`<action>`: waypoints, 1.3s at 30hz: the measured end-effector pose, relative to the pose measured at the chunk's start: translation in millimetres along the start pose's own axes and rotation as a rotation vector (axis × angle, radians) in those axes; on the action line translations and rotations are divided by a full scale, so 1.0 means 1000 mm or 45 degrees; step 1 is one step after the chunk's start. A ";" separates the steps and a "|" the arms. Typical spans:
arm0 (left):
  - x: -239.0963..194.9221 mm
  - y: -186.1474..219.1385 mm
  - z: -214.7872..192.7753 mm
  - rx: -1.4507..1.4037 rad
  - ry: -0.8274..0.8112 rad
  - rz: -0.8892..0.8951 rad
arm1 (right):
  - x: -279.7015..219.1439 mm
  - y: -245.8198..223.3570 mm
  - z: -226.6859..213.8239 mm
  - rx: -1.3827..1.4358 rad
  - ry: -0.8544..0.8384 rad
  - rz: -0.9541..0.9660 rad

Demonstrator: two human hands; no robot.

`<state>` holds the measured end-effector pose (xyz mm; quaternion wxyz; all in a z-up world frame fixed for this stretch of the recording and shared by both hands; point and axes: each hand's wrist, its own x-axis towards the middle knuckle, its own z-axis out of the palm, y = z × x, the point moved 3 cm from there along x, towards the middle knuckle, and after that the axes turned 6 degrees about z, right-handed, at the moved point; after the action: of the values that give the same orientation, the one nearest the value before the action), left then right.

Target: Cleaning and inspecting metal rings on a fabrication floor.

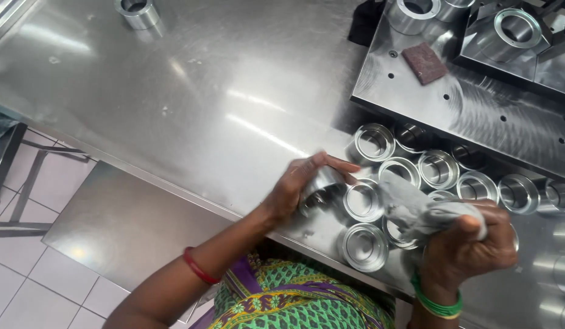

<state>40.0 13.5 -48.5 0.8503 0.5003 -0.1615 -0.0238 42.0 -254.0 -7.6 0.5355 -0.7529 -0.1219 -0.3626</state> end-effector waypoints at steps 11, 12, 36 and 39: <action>0.007 0.057 -0.093 2.280 0.117 0.238 | 0.006 0.012 -0.040 -0.309 0.137 0.166; 0.006 0.050 -0.101 2.355 0.223 0.376 | 0.011 0.003 -0.032 -0.344 0.145 0.200; -0.008 -0.005 -0.012 -0.555 0.824 -0.557 | -0.008 -0.064 0.092 -0.262 -0.787 0.169; -0.010 -0.001 -0.010 -0.645 0.986 -0.498 | -0.024 -0.071 0.088 -0.281 -0.816 0.150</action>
<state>33.3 23.5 -56.0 0.9222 0.2712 0.2736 -0.0337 21.3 -142.1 13.1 0.4054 -0.8877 -0.2003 -0.0871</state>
